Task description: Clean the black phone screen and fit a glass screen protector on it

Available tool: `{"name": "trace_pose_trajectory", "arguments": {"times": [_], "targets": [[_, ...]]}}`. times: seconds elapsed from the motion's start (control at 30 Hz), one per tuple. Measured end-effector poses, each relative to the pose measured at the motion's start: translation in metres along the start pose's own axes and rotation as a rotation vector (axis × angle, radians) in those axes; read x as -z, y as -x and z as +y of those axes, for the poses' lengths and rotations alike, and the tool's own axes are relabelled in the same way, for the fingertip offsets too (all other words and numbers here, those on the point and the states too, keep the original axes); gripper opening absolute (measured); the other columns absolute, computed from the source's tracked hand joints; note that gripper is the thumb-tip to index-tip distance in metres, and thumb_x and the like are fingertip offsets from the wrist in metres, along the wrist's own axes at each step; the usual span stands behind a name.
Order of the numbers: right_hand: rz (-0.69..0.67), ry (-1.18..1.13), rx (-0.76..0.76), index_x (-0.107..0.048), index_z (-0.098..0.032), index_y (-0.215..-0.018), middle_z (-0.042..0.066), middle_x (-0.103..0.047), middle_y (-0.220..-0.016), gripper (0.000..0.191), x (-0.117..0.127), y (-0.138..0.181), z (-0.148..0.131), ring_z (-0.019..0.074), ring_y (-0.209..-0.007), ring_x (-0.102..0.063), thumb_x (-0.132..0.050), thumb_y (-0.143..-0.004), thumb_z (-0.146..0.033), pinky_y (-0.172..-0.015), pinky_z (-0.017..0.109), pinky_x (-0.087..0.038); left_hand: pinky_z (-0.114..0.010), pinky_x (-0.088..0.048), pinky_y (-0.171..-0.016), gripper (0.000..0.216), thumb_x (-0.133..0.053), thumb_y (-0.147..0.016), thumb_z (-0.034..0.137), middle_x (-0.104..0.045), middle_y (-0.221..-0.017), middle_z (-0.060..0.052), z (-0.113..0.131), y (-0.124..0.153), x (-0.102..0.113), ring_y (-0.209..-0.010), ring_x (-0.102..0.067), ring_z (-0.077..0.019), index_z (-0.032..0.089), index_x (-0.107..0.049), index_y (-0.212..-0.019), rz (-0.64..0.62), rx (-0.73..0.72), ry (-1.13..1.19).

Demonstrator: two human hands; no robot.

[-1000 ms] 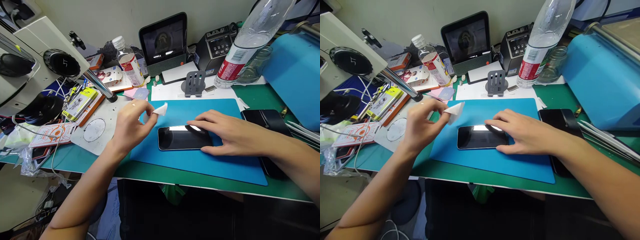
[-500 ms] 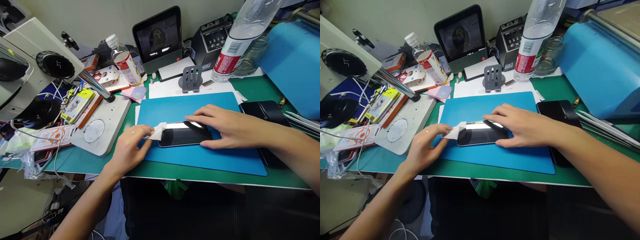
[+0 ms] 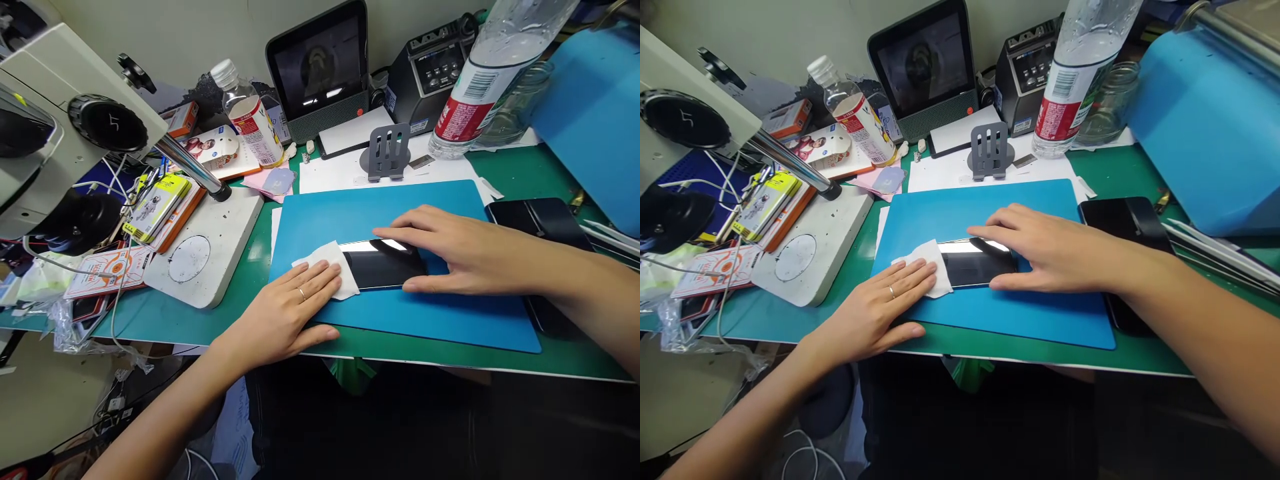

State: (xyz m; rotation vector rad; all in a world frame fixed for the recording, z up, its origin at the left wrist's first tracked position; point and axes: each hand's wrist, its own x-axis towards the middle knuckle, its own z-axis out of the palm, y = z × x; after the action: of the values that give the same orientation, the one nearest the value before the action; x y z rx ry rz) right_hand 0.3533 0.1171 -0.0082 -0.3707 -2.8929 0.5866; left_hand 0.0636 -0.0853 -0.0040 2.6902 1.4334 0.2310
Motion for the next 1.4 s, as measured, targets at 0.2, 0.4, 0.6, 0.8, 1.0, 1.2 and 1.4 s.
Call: {"name": "trace_pose_trajectory", "arguments": {"times": [0.2,0.4,0.6,0.8,1.0,1.2,1.4], "targets": [[0.019,-0.115,-0.036,-0.052,-0.031,-0.160,0.015,-0.070,-0.133,0.079,0.001,-0.001,0.004,0.0380,-0.120,-0.064,-0.053,-0.095,-0.076,-0.097,0.054,-0.053,-0.051,-0.035,-0.133,0.068,-0.043,-0.111,0.056,-0.043,-0.170,-0.015,0.000,0.002,0.002,-0.160,-0.038,-0.0299,0.015,-0.036,-0.165,-0.055,-0.002,0.038],[0.048,-0.178,-0.044,-0.050,-0.027,-0.162,0.016,-0.068,-0.138,0.085,0.001,0.002,0.009,0.0387,-0.126,-0.060,-0.031,-0.099,-0.081,-0.106,0.056,-0.047,-0.055,-0.027,-0.135,0.091,-0.048,-0.102,0.074,-0.031,-0.175,-0.014,0.008,-0.021,0.001,-0.165,-0.026,-0.0330,0.020,-0.023,-0.171,-0.127,0.079,0.138],[0.061,-0.181,-0.067,-0.051,-0.030,-0.161,0.014,-0.067,-0.143,0.089,0.004,0.001,0.009,0.0395,-0.130,-0.058,-0.026,-0.096,-0.085,-0.111,0.056,-0.045,-0.046,-0.019,-0.137,0.112,-0.039,-0.092,0.091,-0.022,-0.178,-0.015,0.026,-0.045,-0.010,-0.168,-0.015,-0.0306,0.011,-0.025,-0.169,-0.097,0.064,0.122],[0.058,-0.189,-0.064,-0.050,-0.033,-0.161,0.012,-0.068,-0.141,0.084,0.003,0.002,0.009,0.0387,-0.128,-0.059,-0.029,-0.097,-0.083,-0.109,0.056,-0.047,-0.053,-0.028,-0.134,0.100,-0.036,-0.102,0.079,-0.021,-0.177,-0.019,0.030,-0.012,-0.005,-0.167,-0.019,-0.0340,0.010,-0.014,-0.171,-0.112,0.200,0.030],[0.069,-0.196,-0.053,-0.050,-0.030,-0.162,0.015,-0.067,-0.142,0.084,0.002,0.003,0.009,0.0384,-0.130,-0.057,-0.028,-0.099,-0.081,-0.108,0.058,-0.046,-0.054,-0.031,-0.133,0.090,-0.037,-0.107,0.070,-0.023,-0.177,-0.018,0.040,-0.007,-0.002,-0.165,-0.025,-0.0342,0.010,-0.014,-0.171,-0.112,0.249,-0.025],[0.082,-0.212,-0.036,-0.047,-0.036,-0.163,0.010,-0.068,-0.143,0.084,-0.003,0.002,0.015,0.0393,-0.130,-0.057,-0.026,-0.097,-0.084,-0.110,0.057,-0.045,-0.051,-0.029,-0.134,0.092,-0.033,-0.106,0.074,-0.021,-0.177,-0.018,0.038,-0.031,-0.005,-0.166,-0.022,-0.0328,0.006,-0.025,-0.168,-0.107,0.229,0.001],[0.126,-0.211,-0.029,-0.047,-0.039,-0.163,0.008,-0.065,-0.148,0.084,-0.003,0.002,0.020,0.0397,-0.133,-0.056,-0.023,-0.096,-0.085,-0.114,0.059,-0.041,-0.054,-0.034,-0.132,0.091,-0.036,-0.107,0.071,-0.018,-0.178,-0.017,0.047,-0.016,-0.009,-0.167,-0.018,-0.0345,0.010,-0.014,-0.171,-0.090,0.271,0.014]]}}
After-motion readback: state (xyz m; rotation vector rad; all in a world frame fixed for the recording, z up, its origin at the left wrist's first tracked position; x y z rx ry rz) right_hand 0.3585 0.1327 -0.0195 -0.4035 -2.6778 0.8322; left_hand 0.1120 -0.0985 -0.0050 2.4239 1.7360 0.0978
